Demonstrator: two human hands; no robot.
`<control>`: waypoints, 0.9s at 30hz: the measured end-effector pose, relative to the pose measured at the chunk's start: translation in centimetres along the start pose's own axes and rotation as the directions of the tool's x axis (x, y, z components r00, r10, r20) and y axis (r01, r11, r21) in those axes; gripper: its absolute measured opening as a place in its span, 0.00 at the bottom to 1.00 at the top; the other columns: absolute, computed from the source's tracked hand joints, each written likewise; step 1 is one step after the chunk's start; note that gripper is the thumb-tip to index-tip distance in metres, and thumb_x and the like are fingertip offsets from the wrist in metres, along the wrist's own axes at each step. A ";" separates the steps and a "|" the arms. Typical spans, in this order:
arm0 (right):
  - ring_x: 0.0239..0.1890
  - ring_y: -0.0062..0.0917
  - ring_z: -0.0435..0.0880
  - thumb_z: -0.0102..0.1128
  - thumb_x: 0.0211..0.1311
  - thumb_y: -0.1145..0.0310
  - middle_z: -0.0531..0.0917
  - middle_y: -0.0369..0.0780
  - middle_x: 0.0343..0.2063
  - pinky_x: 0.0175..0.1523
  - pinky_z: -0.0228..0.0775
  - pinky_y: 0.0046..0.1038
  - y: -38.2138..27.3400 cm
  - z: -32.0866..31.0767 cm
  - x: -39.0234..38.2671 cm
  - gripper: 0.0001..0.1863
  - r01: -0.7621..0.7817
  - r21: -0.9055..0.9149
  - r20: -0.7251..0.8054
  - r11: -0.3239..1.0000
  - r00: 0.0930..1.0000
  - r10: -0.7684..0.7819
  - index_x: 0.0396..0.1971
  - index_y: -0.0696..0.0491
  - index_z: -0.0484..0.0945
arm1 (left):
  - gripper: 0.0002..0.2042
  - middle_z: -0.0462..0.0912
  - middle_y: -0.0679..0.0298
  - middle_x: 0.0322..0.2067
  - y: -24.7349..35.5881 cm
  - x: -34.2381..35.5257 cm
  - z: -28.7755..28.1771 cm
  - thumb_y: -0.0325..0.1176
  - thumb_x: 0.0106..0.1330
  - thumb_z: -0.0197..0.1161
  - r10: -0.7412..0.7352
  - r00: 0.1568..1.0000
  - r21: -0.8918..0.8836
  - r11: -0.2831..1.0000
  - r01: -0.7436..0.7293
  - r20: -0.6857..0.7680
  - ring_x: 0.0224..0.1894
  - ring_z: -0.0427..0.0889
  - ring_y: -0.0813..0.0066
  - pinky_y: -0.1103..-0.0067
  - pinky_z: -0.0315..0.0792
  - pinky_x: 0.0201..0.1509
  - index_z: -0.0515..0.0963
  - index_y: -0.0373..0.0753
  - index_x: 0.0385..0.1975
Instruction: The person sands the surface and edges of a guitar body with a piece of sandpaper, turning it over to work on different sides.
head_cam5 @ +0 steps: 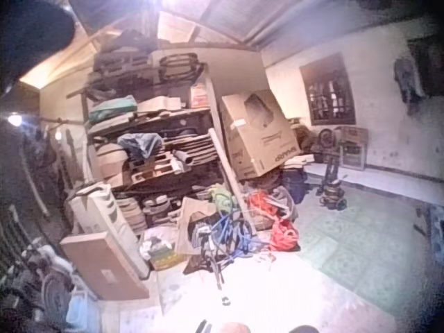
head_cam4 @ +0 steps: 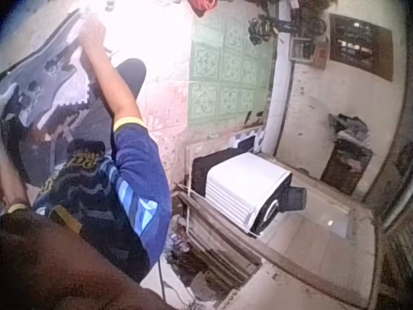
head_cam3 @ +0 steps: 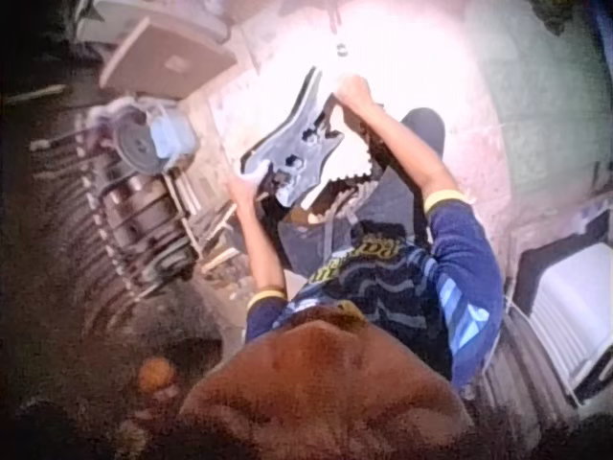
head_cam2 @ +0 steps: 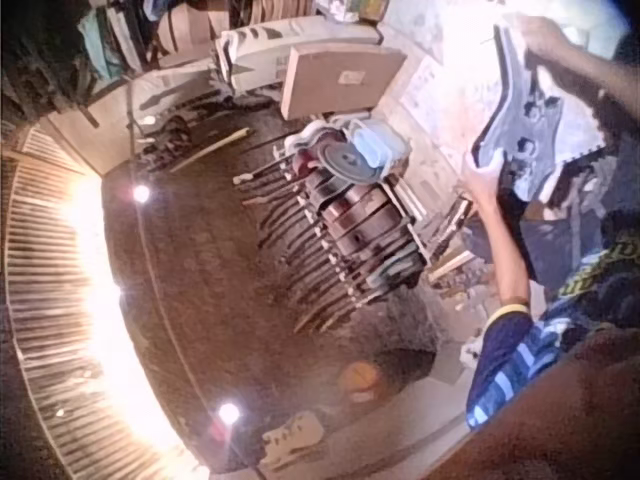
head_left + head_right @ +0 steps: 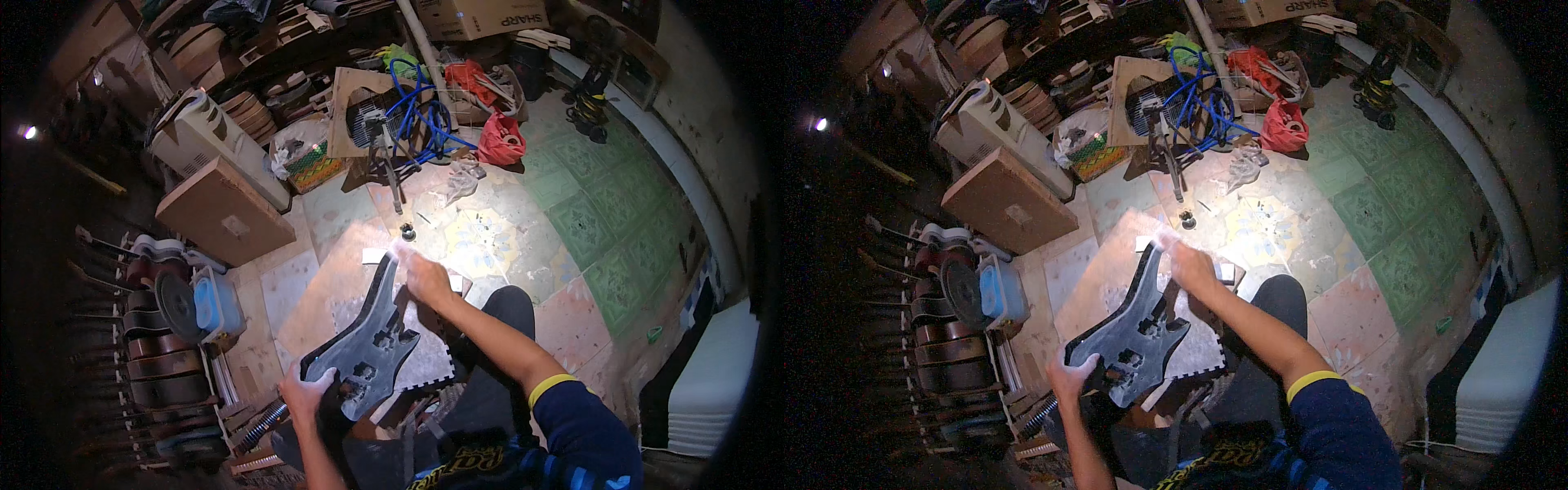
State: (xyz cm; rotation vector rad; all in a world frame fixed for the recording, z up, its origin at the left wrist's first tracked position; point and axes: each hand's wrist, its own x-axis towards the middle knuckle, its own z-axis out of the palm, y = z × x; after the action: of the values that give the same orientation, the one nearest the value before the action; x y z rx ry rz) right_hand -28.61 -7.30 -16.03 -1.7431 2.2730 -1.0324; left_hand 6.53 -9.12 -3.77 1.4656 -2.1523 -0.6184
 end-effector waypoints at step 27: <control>0.56 0.44 0.82 0.48 0.58 0.82 0.74 0.49 0.64 0.58 0.78 0.39 -17.6 0.2 -11.3 0.31 0.091 0.341 0.096 0.936 0.987 -0.131 0.65 0.52 0.73 | 0.26 0.88 0.53 0.35 0.4 -2.6 0.4 0.44 0.46 0.80 -0.030 0.999 -0.059 0.998 0.028 -0.036 0.38 0.88 0.52 0.66 0.81 0.44 0.84 0.39 0.45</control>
State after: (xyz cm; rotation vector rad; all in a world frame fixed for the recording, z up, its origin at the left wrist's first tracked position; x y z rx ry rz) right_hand -10.28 0.54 -9.90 -1.7494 1.8178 -1.2186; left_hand 6.87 -6.47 -4.17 1.4679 -2.0708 -0.6539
